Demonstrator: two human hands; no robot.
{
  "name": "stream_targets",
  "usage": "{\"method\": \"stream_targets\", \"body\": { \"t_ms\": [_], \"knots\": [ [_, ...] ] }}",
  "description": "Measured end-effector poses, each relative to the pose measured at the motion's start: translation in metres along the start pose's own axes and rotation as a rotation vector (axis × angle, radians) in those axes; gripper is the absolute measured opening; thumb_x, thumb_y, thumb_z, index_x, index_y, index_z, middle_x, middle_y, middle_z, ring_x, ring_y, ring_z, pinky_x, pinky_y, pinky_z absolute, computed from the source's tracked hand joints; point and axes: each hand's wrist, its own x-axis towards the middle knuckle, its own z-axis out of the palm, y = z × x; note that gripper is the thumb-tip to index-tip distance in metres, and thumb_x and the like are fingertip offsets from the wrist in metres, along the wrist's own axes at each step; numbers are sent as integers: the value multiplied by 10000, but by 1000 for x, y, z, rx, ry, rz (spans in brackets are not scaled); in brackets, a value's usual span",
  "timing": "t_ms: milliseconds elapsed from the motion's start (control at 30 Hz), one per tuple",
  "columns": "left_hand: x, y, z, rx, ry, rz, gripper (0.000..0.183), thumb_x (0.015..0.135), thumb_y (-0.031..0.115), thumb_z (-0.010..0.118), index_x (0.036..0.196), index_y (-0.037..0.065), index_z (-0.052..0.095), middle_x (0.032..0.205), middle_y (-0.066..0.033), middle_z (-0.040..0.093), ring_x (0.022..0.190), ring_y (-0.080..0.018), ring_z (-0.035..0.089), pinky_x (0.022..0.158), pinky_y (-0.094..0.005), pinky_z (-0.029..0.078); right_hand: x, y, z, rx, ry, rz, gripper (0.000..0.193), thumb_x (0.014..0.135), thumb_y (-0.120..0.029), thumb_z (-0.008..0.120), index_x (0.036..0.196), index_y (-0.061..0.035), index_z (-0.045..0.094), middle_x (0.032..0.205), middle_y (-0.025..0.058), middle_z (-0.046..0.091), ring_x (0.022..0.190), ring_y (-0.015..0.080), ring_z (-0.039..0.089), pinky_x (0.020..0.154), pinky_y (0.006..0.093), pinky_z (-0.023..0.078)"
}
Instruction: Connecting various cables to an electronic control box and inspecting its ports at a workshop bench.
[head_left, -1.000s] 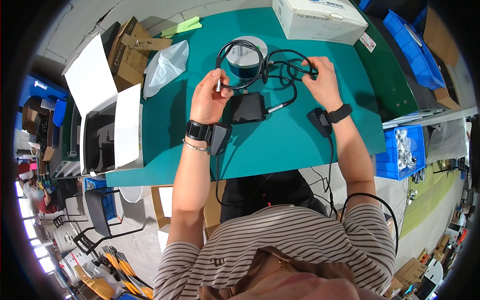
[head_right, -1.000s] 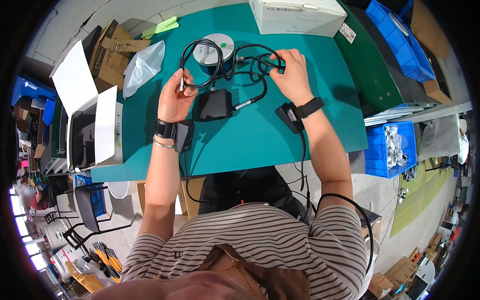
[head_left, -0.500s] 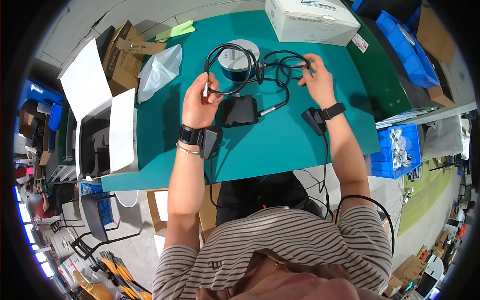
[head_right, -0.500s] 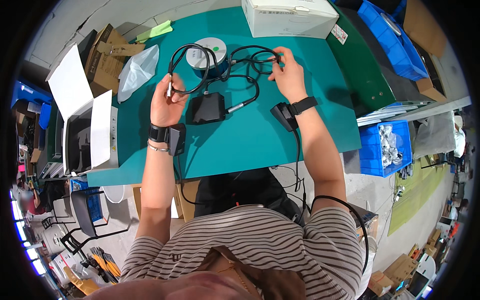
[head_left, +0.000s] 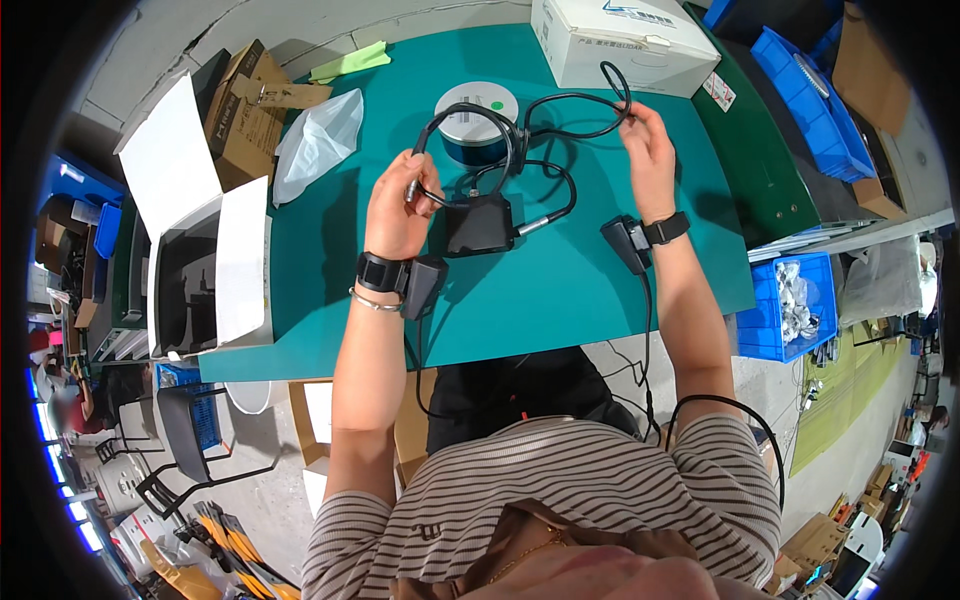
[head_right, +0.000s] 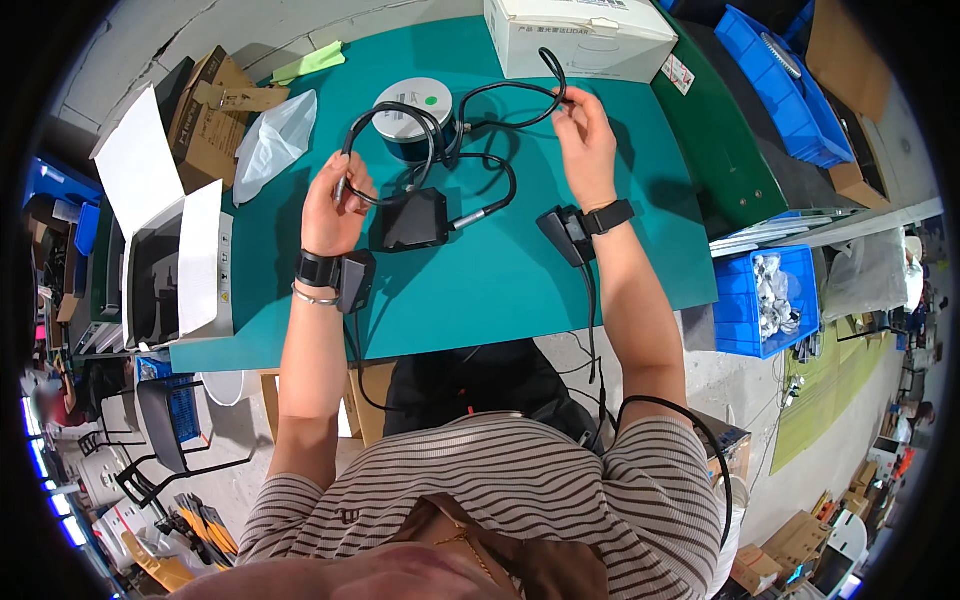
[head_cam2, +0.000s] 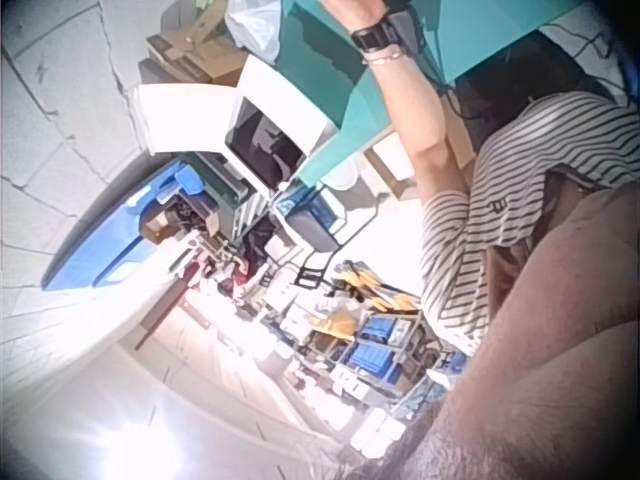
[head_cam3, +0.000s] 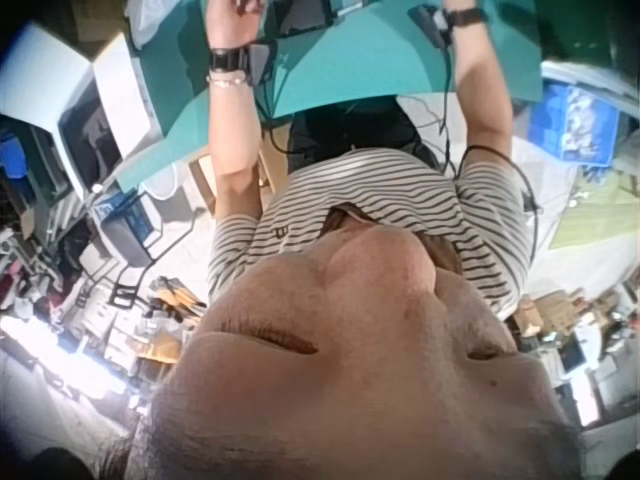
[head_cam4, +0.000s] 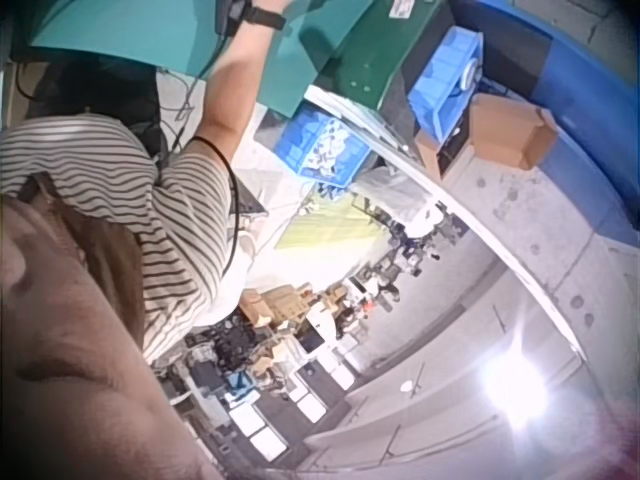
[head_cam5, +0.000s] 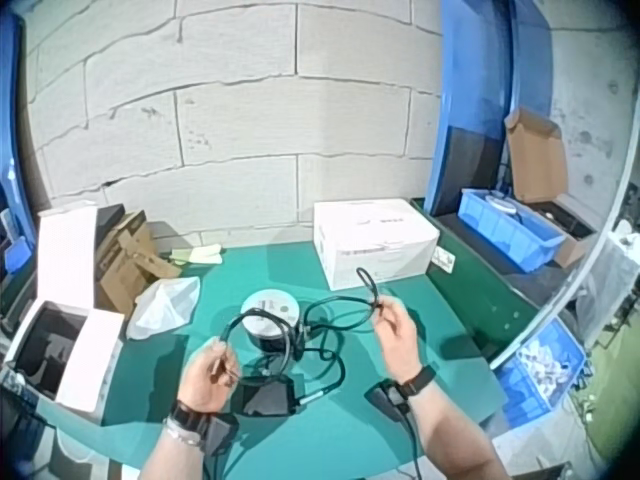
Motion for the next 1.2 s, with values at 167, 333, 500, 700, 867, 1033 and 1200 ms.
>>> {"method": "stream_targets", "body": {
  "t_ms": [167, 333, 500, 700, 867, 1033, 1200],
  "knots": [
    [-5, 0, 6, 131, -60, -41, 212, 949, 234, 592, 808, 95, 516, 705, 19, 476, 580, -55, 354, 545, -206, 293, 4, -2, -2, 320, 18, 242, 223, 956, -158, 645, 1132, -46, 567, 1057, 77, 689, 985, 115, 598, 916, 243, 433],
    [-7, 2, 9, 260, -136, -97, 198, 944, 224, 601, 825, 94, 511, 699, 28, 440, 570, -55, 313, 539, -216, 268, 3, -13, 3, 494, 3, 143, 87, 969, -49, 571, 1052, -33, 550, 1094, 98, 659, 1023, 138, 598, 915, 268, 447],
    [-8, 4, 6, 282, -204, -39, 172, 951, 230, 606, 886, 84, 540, 718, 22, 455, 605, -69, 343, 593, -224, 304, 2, -22, -2, 534, -128, 127, 97, 944, 52, 529, 1020, 9, 571, 1142, 85, 615, 1025, 125, 583, 905, 264, 445],
    [-8, 2, 1, 52, -146, 192, 217, 950, 226, 651, 1096, 65, 644, 937, -4, 605, 799, -86, 480, 727, -235, 384, 2, -22, -9, 276, -169, 23, 128, 884, 87, 562, 978, 17, 616, 1097, 35, 588, 958, 110, 554, 919, 254, 418],
    [-6, 6, -9, 51, -106, 239, 237, 968, 195, 623, 1172, 76, 623, 1032, -19, 600, 814, -91, 478, 806, -263, 412, 2, -30, -15, 463, -285, 99, 126, 921, -16, 556, 1030, -1, 618, 937, 13, 553, 816, 102, 493, 854, 267, 396],
    [-5, -1, -10, 211, -134, 200, 274, 892, 134, 717, 1144, 43, 660, 1040, -18, 640, 842, -90, 517, 802, -270, 432, -1, -44, -18, 705, -459, 233, 296, 995, -230, 470, 1135, 4, 584, 725, -9, 435, 702, 115, 367, 760, 288, 360],
    [-6, -2, -2, 285, -254, 103, 285, 846, 73, 751, 1113, 27, 663, 1034, -11, 638, 922, -96, 565, 845, -248, 456, -6, -50, -9, 702, -490, 265, 321, 990, -276, 504, 1152, -10, 583, 810, -1, 505, 778, 128, 457, 793, 299, 391]
  ]
}}
